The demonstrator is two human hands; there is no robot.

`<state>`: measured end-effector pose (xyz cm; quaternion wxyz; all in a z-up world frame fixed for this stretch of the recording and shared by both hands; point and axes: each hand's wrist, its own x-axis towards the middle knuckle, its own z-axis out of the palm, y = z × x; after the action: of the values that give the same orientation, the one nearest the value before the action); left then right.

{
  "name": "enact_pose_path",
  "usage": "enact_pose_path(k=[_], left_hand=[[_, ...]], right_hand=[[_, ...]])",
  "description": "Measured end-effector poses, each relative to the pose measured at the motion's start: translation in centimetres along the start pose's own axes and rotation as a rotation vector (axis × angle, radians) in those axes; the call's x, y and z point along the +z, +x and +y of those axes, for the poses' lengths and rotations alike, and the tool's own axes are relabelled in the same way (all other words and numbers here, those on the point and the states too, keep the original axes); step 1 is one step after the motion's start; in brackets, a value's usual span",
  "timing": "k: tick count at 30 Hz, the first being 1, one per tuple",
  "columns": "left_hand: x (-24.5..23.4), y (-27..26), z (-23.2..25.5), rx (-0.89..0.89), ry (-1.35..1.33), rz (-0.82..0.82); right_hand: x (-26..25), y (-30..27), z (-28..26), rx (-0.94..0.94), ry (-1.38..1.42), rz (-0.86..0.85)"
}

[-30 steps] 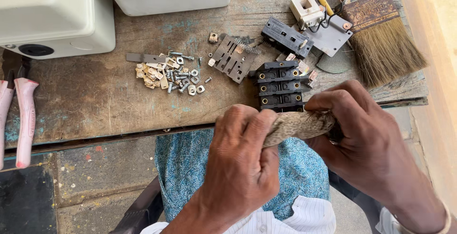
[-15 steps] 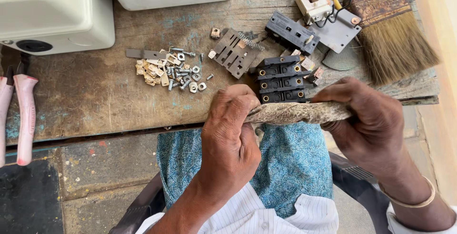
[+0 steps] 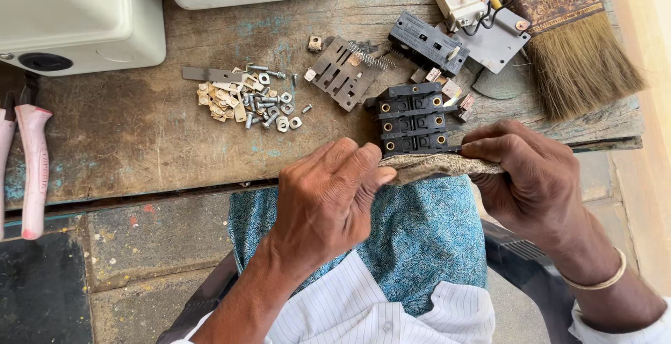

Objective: The person picks up various small metal electrical parts from a workbench and wipes them one by one using a cloth, then uses the cloth to wipe the interior of a larger black electrical component.

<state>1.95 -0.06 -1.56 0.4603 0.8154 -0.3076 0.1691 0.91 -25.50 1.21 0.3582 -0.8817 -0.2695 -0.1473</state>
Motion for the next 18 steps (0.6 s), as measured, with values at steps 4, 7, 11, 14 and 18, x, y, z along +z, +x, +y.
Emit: enact_pose_path(k=[4,7,11,14,18], left_hand=[[-0.3,-0.8,-0.2,0.047,0.033,-0.009],[0.0,-1.2,0.0,0.066,0.146,-0.029],[0.0,-1.4,0.4,0.102,0.373,-0.039],[0.0,-1.4,0.6,0.114,0.446,-0.049],[0.3,-1.6,0.9,0.085,0.499,-0.071]], right_hand=[[-0.7,-0.3,0.0,-0.003,-0.095,-0.059],[-0.7,-0.1,0.2,0.037,-0.180,-0.119],[-0.6,-0.1,-0.2,-0.062,-0.443,-0.144],[-0.7,0.0,-0.4,-0.111,-0.534,-0.151],[-0.4,0.2,-0.7,-0.126,-0.537,-0.169]])
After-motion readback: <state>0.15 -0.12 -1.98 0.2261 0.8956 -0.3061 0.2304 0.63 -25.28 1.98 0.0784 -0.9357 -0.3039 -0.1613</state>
